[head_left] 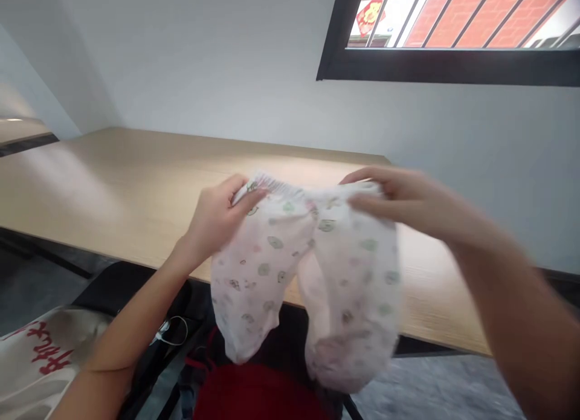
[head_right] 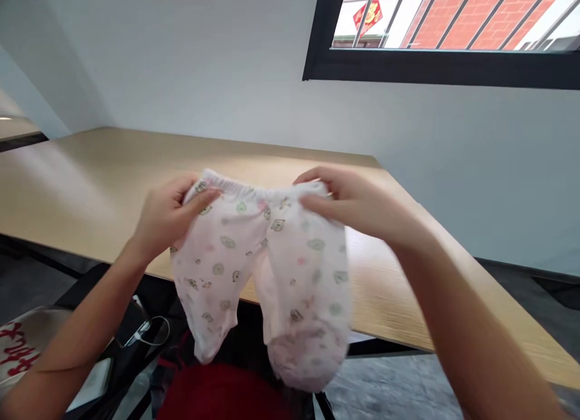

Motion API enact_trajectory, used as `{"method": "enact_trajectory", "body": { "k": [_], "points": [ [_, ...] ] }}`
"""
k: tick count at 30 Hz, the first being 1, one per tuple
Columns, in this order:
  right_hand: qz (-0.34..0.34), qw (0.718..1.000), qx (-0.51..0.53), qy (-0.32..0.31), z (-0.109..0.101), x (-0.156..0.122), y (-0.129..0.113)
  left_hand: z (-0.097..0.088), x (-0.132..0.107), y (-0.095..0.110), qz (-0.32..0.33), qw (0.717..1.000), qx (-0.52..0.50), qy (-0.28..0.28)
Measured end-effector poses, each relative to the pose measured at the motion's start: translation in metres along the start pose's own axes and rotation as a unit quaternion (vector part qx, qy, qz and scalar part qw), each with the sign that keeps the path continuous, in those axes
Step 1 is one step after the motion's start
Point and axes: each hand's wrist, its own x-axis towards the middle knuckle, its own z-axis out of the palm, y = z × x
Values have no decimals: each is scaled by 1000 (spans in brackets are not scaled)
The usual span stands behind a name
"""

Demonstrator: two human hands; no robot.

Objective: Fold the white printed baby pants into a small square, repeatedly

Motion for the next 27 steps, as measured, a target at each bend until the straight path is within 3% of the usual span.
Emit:
{"method": "enact_trajectory", "body": {
  "k": [3,6,9,12,16,20,22,24,27],
  "points": [
    [57,992,66,-86,48,55,38,43,12,-63,-87,988,44,-117],
    [119,968,156,-153,80,103,91,90,37,-112,-127,973,63,-181],
    [151,970,153,-114,99,132,125,126,61,-140,-162,960,82,-211],
    [154,983,93,-42,106,147,135,144,79,-154,-194,953,107,-208],
    [157,986,60,-17,106,161,140,144,89,-162,-195,952,122,-201],
    [149,988,14,20,108,159,140,122,69,-159,-128,964,121,-201],
    [75,995,-45,54,116,148,130,110,51,-153,-68,967,114,-217],
    [-64,991,-104,48,133,136,110,102,35,-148,-5,960,97,-261],
    [-240,961,-109,-82,167,126,78,99,21,-143,52,941,81,-325]
  ]
}}
